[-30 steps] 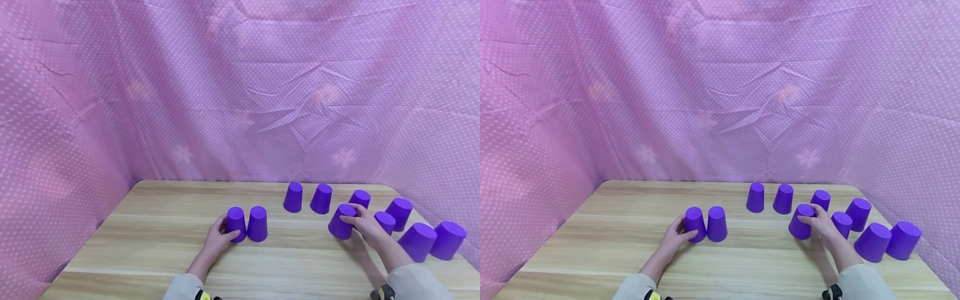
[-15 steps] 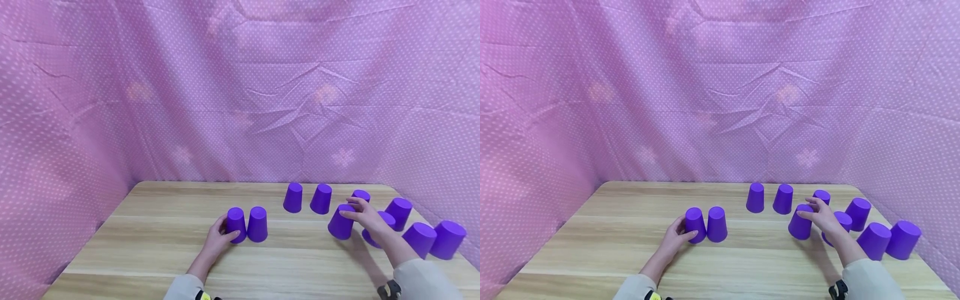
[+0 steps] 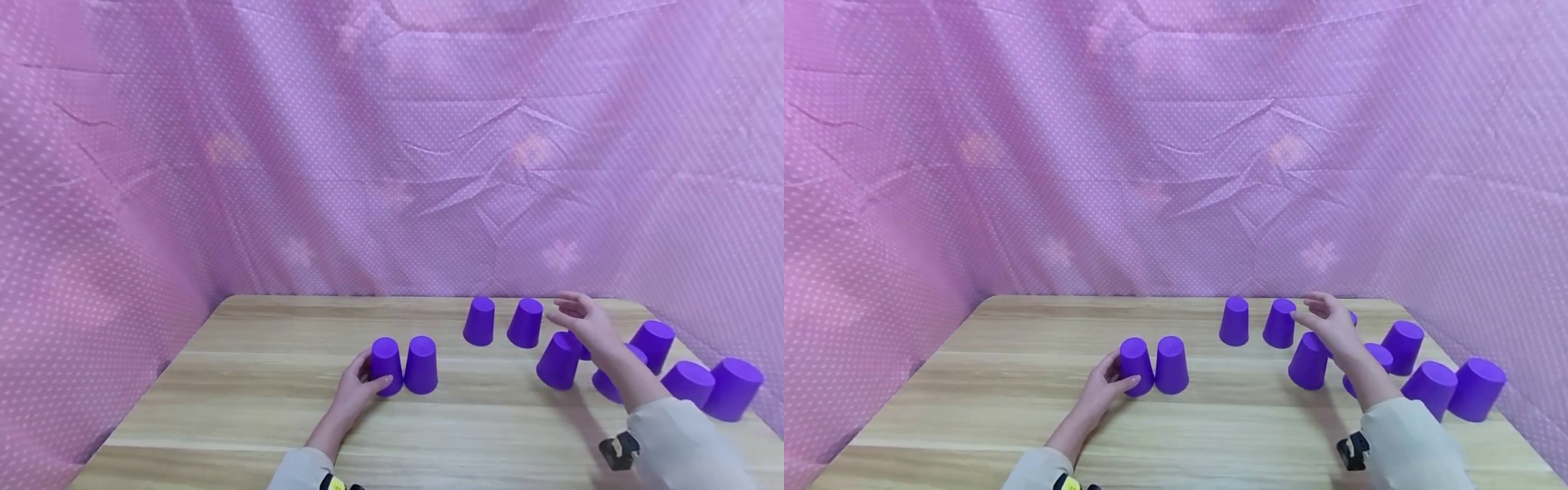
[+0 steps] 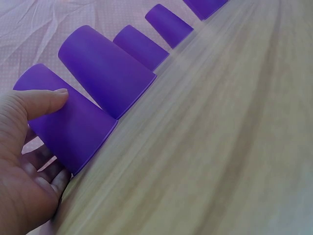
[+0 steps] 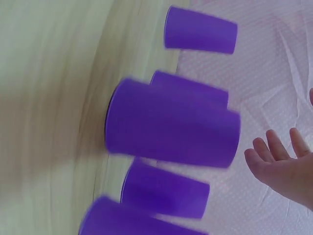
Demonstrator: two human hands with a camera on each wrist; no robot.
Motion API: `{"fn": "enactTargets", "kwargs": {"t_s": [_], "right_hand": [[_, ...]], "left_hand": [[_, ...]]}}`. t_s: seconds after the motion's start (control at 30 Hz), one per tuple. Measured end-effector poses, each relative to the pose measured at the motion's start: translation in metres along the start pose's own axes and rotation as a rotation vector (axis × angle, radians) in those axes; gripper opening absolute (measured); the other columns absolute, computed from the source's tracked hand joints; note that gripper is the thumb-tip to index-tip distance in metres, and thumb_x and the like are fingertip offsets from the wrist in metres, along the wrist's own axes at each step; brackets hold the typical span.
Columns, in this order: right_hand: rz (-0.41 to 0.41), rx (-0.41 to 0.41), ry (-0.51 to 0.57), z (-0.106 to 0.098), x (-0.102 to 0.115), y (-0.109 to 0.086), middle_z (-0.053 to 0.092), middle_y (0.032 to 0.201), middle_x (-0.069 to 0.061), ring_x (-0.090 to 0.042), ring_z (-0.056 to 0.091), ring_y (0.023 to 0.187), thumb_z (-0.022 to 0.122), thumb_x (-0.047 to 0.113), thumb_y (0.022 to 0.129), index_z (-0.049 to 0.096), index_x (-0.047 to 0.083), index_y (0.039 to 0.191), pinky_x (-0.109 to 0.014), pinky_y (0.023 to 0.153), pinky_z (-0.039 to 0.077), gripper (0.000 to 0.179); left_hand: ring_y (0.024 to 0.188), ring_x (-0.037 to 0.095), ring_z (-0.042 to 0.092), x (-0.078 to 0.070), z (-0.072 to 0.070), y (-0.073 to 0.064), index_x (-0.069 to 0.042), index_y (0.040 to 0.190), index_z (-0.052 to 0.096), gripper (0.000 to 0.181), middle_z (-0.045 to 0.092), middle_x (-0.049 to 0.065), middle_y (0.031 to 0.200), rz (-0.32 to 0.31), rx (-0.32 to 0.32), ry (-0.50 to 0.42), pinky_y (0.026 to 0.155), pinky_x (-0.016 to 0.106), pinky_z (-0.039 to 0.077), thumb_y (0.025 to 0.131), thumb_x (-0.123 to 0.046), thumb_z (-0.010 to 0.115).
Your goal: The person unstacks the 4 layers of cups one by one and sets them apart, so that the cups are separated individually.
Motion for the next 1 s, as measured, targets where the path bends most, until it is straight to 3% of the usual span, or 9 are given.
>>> {"fn": "enactTargets", "kwargs": {"t_s": [0.2,0.4,0.7,1.0], "right_hand": [[0.028,0.067,0.094,0.035,0.004,0.004,0.031,0.125,-0.032,-0.042,0.031,0.114,0.059,0.017,0.081,0.027,-0.009,0.127,-0.051,0.097,0.02,0.062],[0.015,0.107,0.158,0.069,0.007,0.004,0.036,0.123,-0.031,-0.041,0.035,0.111,0.057,0.008,0.081,0.031,-0.01,0.125,-0.044,0.095,0.029,0.054],[-0.027,0.112,0.247,0.112,0.009,0.003,0.046,0.114,-0.028,-0.038,0.044,0.105,0.066,0.018,0.075,0.039,-0.009,0.119,-0.041,0.089,0.038,0.058],[0.047,0.255,0.282,0.166,0.013,0.001,0.042,0.121,-0.026,-0.039,0.036,0.113,0.061,0.007,0.077,0.039,-0.006,0.123,-0.043,0.093,0.032,0.053]], "left_hand": [[0.113,0.037,0.037,0.002,-0.002,0.0,0.006,0.126,0.034,0.066,0.04,0.027,0.121,0.0,-0.01,-0.002,0.096,0.044,0.028,0.07,-0.006,0.067],[0.114,0.037,0.035,0.005,-0.002,0.0,0.005,0.127,0.035,0.067,0.039,0.027,0.123,-0.022,-0.013,0.006,0.096,0.044,0.027,0.07,-0.007,0.068],[0.114,0.037,0.036,0.001,0.0,0.002,0.004,0.128,0.034,0.067,0.04,0.026,0.122,-0.013,-0.003,0.005,0.096,0.044,0.027,0.07,-0.007,0.068],[0.115,0.037,0.034,0.003,0.0,0.004,0.003,0.128,0.034,0.068,0.037,0.026,0.125,-0.019,0.006,-0.005,0.097,0.045,0.026,0.07,-0.007,0.068]]}}
Point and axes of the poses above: each hand's wrist, its own y-axis towards the middle knuckle, its own z-axis out of the palm, x = y × z, the point moved 9 cm from there along y, towards the middle knuckle
